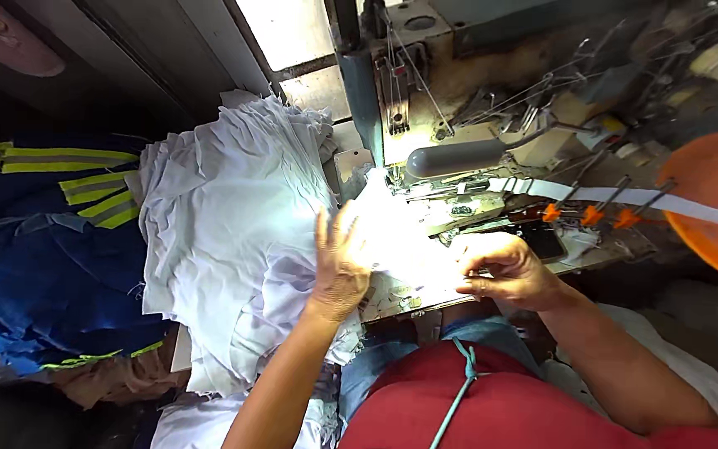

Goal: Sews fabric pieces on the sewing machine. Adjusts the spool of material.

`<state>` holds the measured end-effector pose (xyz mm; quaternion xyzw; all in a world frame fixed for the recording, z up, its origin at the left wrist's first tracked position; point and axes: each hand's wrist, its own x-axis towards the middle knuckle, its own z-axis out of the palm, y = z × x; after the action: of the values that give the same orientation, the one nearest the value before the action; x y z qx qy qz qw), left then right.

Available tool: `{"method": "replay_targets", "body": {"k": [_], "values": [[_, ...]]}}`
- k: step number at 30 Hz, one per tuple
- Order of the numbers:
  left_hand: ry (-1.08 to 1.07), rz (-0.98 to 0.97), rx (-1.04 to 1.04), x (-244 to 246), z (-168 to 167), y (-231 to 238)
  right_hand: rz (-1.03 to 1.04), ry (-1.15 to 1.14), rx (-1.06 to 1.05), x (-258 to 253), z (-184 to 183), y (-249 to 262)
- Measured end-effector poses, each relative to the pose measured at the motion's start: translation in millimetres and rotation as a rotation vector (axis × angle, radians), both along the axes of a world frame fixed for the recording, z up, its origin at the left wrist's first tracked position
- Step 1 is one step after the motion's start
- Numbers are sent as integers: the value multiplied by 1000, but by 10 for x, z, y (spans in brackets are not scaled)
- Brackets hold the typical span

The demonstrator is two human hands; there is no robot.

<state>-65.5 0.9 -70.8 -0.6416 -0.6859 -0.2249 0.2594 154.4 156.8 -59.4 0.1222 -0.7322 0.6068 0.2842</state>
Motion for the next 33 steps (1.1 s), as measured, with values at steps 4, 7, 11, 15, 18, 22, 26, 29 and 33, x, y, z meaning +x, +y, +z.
{"method": "replay_targets", "body": {"k": [4, 7, 11, 15, 18, 22, 26, 29, 33], "values": [[14, 57, -87, -65, 436, 32, -107, -90, 46, -28, -259, -85], [92, -211, -148, -107, 65, 143, -120, -153, -93, -22, -427, -197], [51, -136, -152, -180, -145, 88, -166, -86, -59, 23, -578, -197], [178, -136, -59, -110, 89, -1, -204, 8, 100, -7, -606, -133], [120, -95, -132, -119, 272, 43, -242, -36, 80, -97, -578, -111], [-140, -89, -228, -220, 389, 245, -283, -110, -35, -293, -530, -66], [-106, -118, -270, -369, 455, 437, -350, -143, -107, -466, -497, -47], [-57, -112, -275, -478, 517, 576, -412, -157, -102, -574, -423, -30], [-51, -41, -190, -622, 486, 695, -481, -191, -94, -707, -284, 15]]}}
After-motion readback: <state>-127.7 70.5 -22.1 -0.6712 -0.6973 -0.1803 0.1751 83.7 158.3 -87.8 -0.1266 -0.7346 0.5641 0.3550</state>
